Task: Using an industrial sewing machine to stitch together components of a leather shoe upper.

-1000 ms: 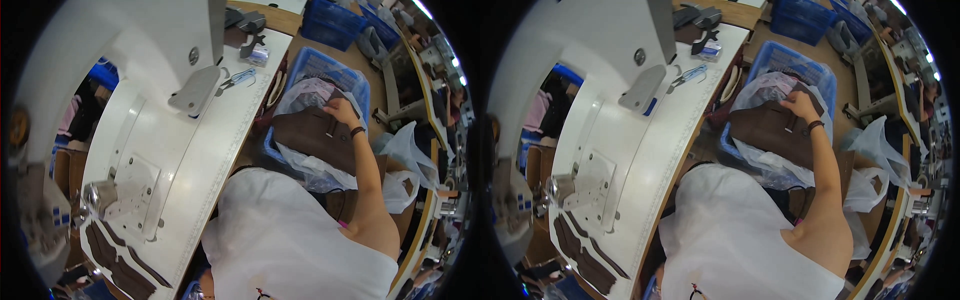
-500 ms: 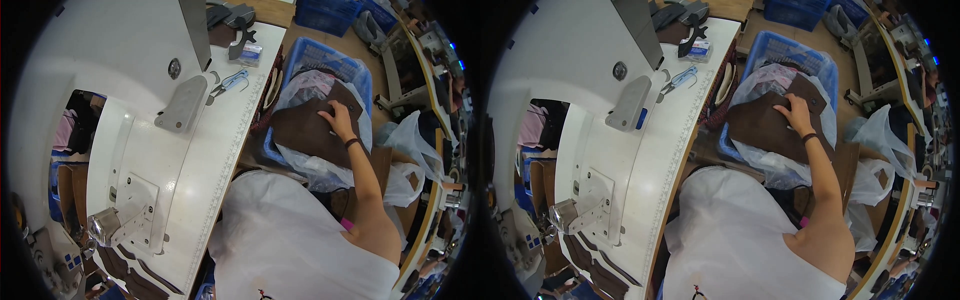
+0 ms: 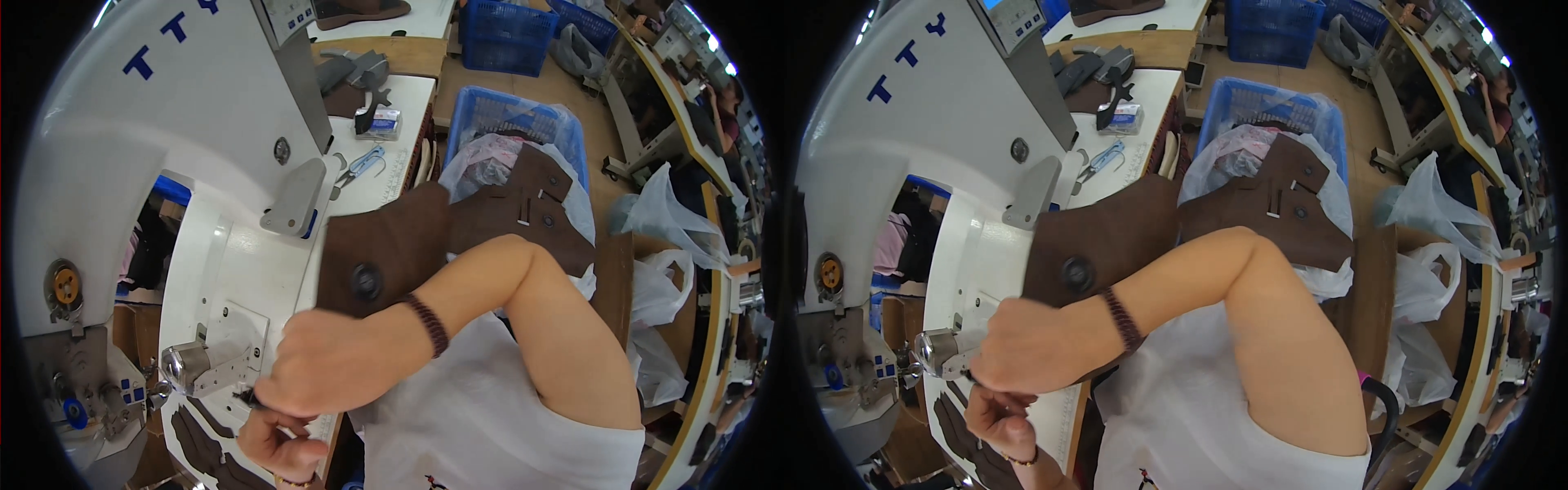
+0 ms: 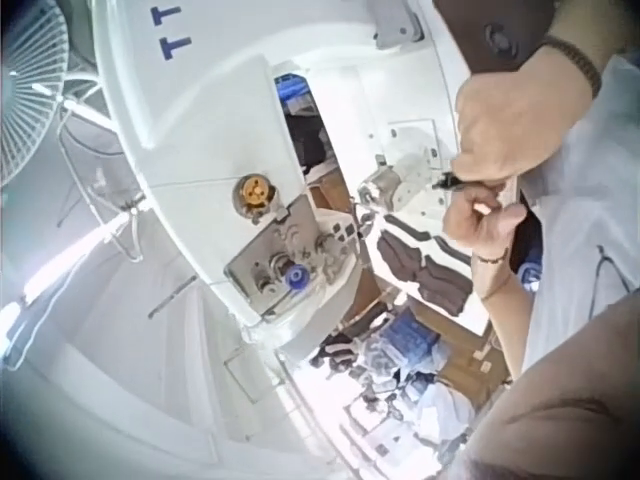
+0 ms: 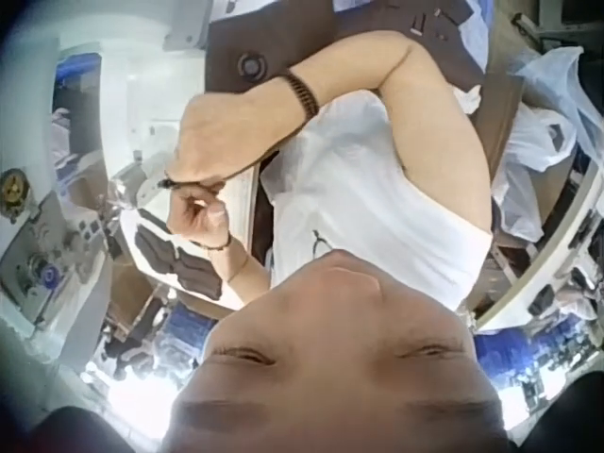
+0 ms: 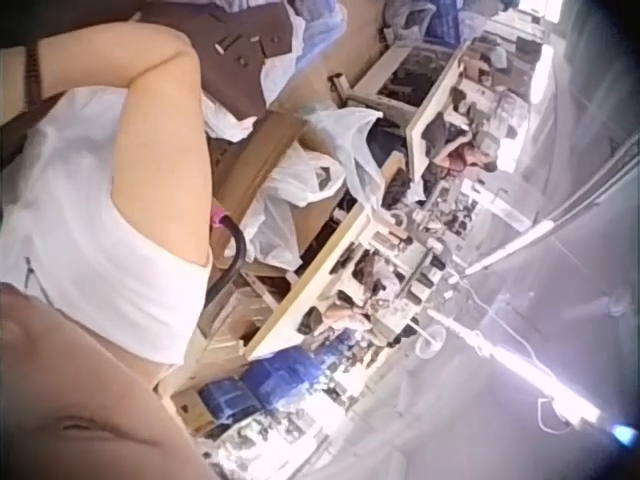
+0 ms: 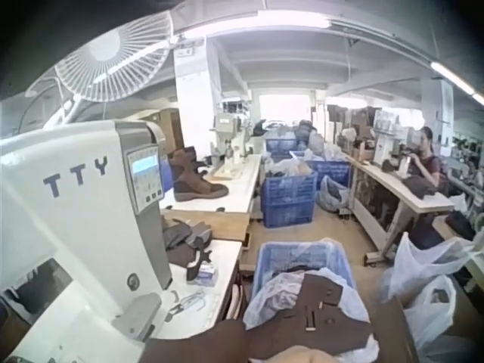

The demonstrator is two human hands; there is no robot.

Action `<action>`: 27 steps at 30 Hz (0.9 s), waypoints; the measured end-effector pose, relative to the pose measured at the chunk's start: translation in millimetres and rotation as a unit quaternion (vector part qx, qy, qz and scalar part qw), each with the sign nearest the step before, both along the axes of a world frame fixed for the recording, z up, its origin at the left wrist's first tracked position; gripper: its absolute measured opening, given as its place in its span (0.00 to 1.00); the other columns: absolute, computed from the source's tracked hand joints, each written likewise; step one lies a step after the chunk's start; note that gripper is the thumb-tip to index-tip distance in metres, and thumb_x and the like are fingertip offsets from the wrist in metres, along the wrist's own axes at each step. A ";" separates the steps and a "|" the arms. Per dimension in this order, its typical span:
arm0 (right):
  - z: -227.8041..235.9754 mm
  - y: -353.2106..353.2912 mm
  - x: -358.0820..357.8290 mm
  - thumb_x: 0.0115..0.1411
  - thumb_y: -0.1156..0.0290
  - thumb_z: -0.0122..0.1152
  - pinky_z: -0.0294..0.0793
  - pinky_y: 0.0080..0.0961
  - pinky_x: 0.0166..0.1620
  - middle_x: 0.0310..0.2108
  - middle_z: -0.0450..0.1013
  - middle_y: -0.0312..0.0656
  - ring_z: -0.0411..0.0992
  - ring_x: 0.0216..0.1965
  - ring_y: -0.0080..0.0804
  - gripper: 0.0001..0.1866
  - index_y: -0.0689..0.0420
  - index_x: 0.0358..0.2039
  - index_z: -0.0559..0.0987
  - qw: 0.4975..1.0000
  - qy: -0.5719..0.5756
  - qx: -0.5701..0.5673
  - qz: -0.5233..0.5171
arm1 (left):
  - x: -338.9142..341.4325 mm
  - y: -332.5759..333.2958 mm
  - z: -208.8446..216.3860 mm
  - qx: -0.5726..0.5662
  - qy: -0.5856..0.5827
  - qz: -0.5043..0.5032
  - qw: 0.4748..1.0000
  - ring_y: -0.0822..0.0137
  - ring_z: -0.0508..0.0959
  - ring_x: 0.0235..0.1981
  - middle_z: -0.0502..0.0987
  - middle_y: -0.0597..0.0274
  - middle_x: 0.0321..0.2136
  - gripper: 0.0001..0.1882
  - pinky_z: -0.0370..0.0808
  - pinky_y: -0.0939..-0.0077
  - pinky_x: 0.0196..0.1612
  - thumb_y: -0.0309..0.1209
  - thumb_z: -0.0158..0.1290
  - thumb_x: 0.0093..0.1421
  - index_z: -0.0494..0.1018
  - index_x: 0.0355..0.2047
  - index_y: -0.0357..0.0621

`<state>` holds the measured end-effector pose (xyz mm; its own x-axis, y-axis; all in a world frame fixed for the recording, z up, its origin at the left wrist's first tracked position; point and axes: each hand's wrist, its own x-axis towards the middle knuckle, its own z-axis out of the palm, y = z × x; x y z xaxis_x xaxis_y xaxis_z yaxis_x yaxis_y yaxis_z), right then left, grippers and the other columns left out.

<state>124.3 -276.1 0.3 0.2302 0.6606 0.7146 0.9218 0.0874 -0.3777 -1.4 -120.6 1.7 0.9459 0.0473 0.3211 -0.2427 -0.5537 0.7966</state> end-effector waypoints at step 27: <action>-9.1 129.2 48.9 0.23 0.54 0.77 0.62 0.27 0.27 0.16 0.60 0.34 0.64 0.24 0.35 0.28 0.54 0.15 0.67 0.893 0.100 0.135 0.418 | -38.9 88.5 -10.5 -0.307 0.031 -0.018 0.951 0.68 0.71 0.46 0.73 0.52 0.45 0.27 0.66 0.73 0.51 0.42 0.43 0.62 0.66 0.49 0.28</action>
<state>173.1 -146.9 -8.8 -0.1224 0.4709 0.8737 0.4076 0.8264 -0.3884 -40.3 -32.1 -8.8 0.9667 0.1744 0.1871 -0.1949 0.0284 0.9804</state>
